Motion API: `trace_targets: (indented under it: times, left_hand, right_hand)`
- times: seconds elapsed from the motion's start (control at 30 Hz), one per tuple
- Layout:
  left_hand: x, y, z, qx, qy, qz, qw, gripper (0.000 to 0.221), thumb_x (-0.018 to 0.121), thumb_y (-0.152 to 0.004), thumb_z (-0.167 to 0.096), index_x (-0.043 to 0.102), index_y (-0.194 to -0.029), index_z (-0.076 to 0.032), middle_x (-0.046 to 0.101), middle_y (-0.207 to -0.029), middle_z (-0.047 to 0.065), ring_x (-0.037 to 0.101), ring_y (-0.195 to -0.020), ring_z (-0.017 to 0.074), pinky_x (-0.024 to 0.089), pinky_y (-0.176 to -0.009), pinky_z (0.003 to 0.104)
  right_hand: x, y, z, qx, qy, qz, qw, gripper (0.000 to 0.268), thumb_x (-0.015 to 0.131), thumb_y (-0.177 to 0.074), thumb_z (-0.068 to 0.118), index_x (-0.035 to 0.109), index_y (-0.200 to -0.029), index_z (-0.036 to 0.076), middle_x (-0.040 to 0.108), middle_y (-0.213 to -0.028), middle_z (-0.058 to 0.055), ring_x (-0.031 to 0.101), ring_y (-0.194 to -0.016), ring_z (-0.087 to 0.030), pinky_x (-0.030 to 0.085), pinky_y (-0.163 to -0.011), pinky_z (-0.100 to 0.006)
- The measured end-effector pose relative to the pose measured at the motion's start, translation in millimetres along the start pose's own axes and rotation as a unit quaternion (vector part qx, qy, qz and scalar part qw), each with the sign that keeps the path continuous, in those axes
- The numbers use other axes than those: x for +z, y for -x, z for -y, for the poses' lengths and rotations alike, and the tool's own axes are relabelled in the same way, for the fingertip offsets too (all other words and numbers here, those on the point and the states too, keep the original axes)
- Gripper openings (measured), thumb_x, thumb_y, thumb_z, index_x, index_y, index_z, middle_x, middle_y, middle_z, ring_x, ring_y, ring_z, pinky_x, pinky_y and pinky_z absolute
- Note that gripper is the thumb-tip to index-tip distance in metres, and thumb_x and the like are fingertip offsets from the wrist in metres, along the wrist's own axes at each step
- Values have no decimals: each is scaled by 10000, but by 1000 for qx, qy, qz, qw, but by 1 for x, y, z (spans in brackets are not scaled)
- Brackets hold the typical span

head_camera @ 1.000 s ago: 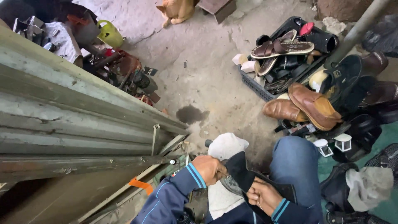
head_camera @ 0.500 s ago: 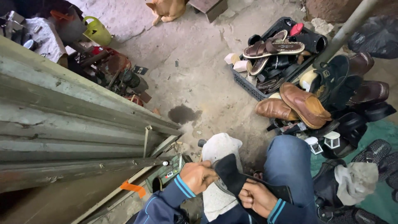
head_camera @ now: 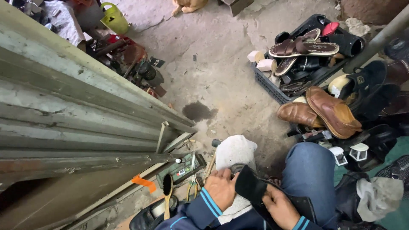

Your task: Hand-sewing the sole of a boot using a needle and thread in a repair shop environment.

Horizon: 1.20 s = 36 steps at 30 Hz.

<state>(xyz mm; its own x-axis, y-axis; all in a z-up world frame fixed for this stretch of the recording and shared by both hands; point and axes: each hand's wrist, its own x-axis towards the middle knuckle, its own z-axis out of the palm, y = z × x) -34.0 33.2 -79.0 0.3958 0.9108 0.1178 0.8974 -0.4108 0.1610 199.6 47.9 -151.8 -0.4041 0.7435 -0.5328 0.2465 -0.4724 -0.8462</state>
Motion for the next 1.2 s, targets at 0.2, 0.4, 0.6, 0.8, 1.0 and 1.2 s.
trace_targets:
  times: [0.2,0.4,0.6,0.8,1.0,1.2]
  left_hand:
    - [27,-8,-20,-52,-26,61,996,286,450,-945,-256,654,-1064,-95,569,-859,184,533,-713,396,427,-618,514]
    - [37,-8,1,3,16,3,1000,149,586,-827,-213,647,-895,-95,558,-811,148,570,-672,375,472,-545,519]
    - [36,-12,17,9,43,33,999,137,619,-843,-144,631,-953,-63,602,-795,142,622,-679,371,520,-558,500]
    - [10,-11,26,-86,-8,112,990,360,730,-845,-463,626,-987,-150,706,-747,94,706,-664,345,544,-523,461]
    - [7,0,35,-202,-21,152,967,636,494,-843,-757,675,-814,-148,688,-651,122,685,-591,375,532,-516,504]
    - [-26,28,79,-354,-69,184,914,922,430,-692,-1037,689,-829,-162,677,-580,116,667,-541,336,494,-479,460]
  right_hand:
    - [-7,-1,-11,7,17,3,1000,543,535,-888,24,646,-1411,118,754,-1394,-36,661,-1323,-165,469,-1143,-331]
    - [-4,-8,-15,-67,36,-17,997,537,527,-855,5,680,-1360,107,763,-1356,-37,660,-1286,-152,447,-1136,-310]
    - [-7,-10,13,47,-22,41,998,554,496,-961,34,560,-1496,165,620,-1533,-17,530,-1438,-219,413,-1206,-383]
    - [-9,-10,15,111,-45,27,992,340,475,-974,23,669,-1239,113,495,-590,-98,315,-482,-149,256,-520,-324]
    - [-13,-2,41,183,-14,48,982,481,570,-957,182,697,-1421,180,663,-836,-87,525,-624,-161,416,-437,-276]
    - [-16,8,48,180,-75,37,980,497,554,-963,131,642,-1452,117,723,-1223,-81,684,-908,-197,559,-532,-291]
